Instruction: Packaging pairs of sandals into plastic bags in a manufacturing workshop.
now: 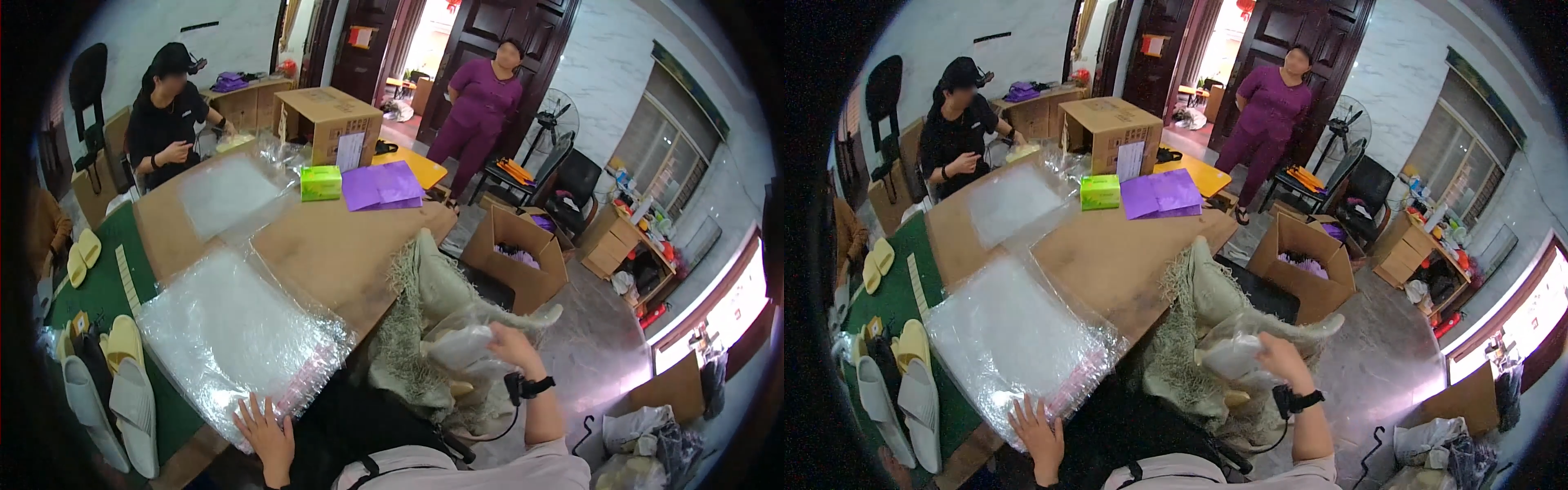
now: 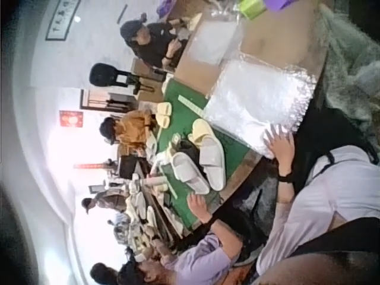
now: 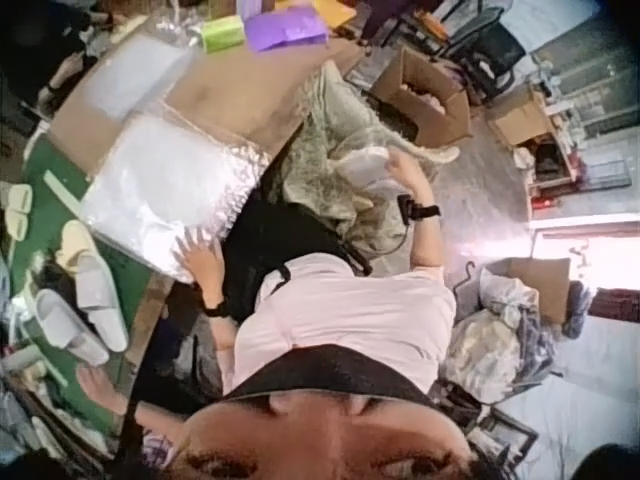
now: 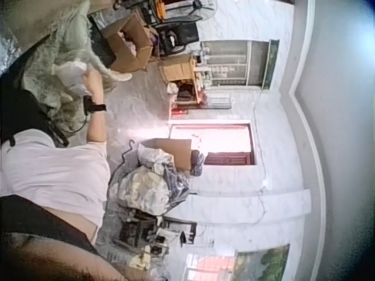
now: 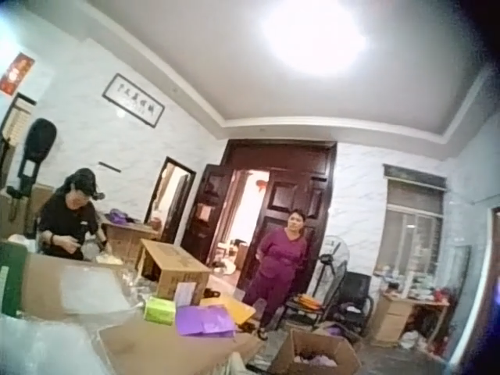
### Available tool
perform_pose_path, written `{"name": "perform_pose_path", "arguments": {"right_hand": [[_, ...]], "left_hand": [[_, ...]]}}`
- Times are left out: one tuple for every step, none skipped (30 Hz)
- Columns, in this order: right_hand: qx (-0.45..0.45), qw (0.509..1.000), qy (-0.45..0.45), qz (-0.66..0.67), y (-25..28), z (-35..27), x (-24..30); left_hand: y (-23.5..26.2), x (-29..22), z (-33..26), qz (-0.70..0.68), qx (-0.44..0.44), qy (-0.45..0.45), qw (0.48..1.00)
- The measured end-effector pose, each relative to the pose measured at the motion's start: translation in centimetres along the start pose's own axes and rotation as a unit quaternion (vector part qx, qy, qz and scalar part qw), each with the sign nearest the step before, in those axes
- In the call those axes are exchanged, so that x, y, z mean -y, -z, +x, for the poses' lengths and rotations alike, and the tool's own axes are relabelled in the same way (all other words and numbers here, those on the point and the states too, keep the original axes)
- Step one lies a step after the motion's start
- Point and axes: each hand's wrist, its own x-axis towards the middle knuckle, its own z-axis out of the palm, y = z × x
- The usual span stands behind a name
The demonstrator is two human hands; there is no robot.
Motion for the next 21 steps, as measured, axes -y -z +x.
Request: {"name": "perform_pose_path", "arguments": {"right_hand": [[-0.025, 1.000, -0.001, 0.015, -1.3, 0.3, 0.1], [-0.024, 0.994, -0.011, 0.104, -2.9, 0.8, -1.1], [-0.020, 0.981, -0.020, 0.192, -4.1, 1.5, -2.0], [-0.015, 0.980, -0.013, 0.196, -4.3, 2.0, -1.4], [-0.005, 0.950, -0.031, 0.311, -4.1, 2.3, 0.0], [0.012, 0.906, -0.050, 0.420, -4.3, 2.8, 1.3], [0.028, 0.906, -0.037, 0.422, -4.5, 3.1, 1.8], [0.036, 0.875, -0.055, 0.479, -5.2, 3.2, 1.4], [0.054, 0.841, -0.071, 0.534, -6.0, 3.5, 1.0], [0.054, 0.850, -0.092, 0.515, -6.7, 3.1, 0.5], [0.060, 0.860, -0.108, 0.495, -7.9, 2.5, -0.8], [0.075, 0.831, -0.147, 0.532, -10.0, 2.1, -3.8], [0.000, 0.850, -0.181, 0.495, -10.2, 0.9, -0.4], [0.093, 0.834, -0.119, 0.531, -10.9, 0.9, -1.7], [0.086, 0.842, -0.205, 0.491, -13.8, 1.4, -7.5], [0.051, 0.848, -0.255, 0.463, -15.3, 1.1, -9.2], [0.147, 0.872, -0.143, 0.444, -15.6, 0.4, -11.2], [0.155, 0.842, -0.249, 0.453, -14.3, 0.7, -7.5], [0.153, 0.807, -0.356, 0.446, -12.6, 0.6, -3.4], [0.163, 0.796, -0.348, 0.468, -13.6, 1.7, -5.7], [0.172, 0.782, -0.344, 0.490, -14.8, 2.8, -8.0]], "left_hand": [[-0.2, 0.0, 0.0, -0.002, 0.008, 0.009, 1.000], [-0.8, 0.3, 0.0, 0.006, 0.000, 0.002, 1.000], [-0.8, 0.1, 0.4, 0.007, -0.004, 0.004, 1.000], [-0.4, 0.0, 0.3, -0.003, 0.005, 0.012, 1.000], [0.0, 0.4, -0.1, -0.011, 0.015, 0.025, 1.000], [-0.4, 1.0, -0.3, 0.008, -0.004, 0.019, 1.000], [-0.4, 1.2, -0.4, 0.016, -0.008, 0.038, 0.999], [-0.2, 1.2, -0.3, 0.015, -0.008, 0.021, 1.000], [0.1, 1.2, -0.3, 0.019, -0.009, 0.012, 1.000], [-0.1, 1.3, -0.1, 0.000, -0.007, 0.015, 1.000], [-0.3, 1.4, 0.1, -0.016, -0.007, 0.023, 1.000], [0.0, 1.0, 0.8, -0.013, -0.002, 0.017, 1.000], [0.5, 1.3, 0.2, 0.003, 0.006, 0.037, 0.999], [0.0, 1.4, -0.2, 0.001, 0.009, 0.042, 0.999], [-0.9, 0.9, 0.4, -0.011, 0.014, 0.030, 0.999], [-1.2, 0.9, 0.4, -0.041, 0.024, 0.039, 0.998], [-1.2, 1.0, 0.1, -0.072, 0.031, 0.051, 0.996], [-0.9, 0.9, -0.5, -0.049, 0.012, 0.054, 0.997], [-0.7, 0.8, -0.7, -0.027, -0.005, 0.050, 0.998], [-0.8, 0.6, -0.7, -0.028, -0.002, 0.053, 0.998], [-0.8, 0.5, -0.7, -0.031, 0.002, 0.054, 0.998]]}}
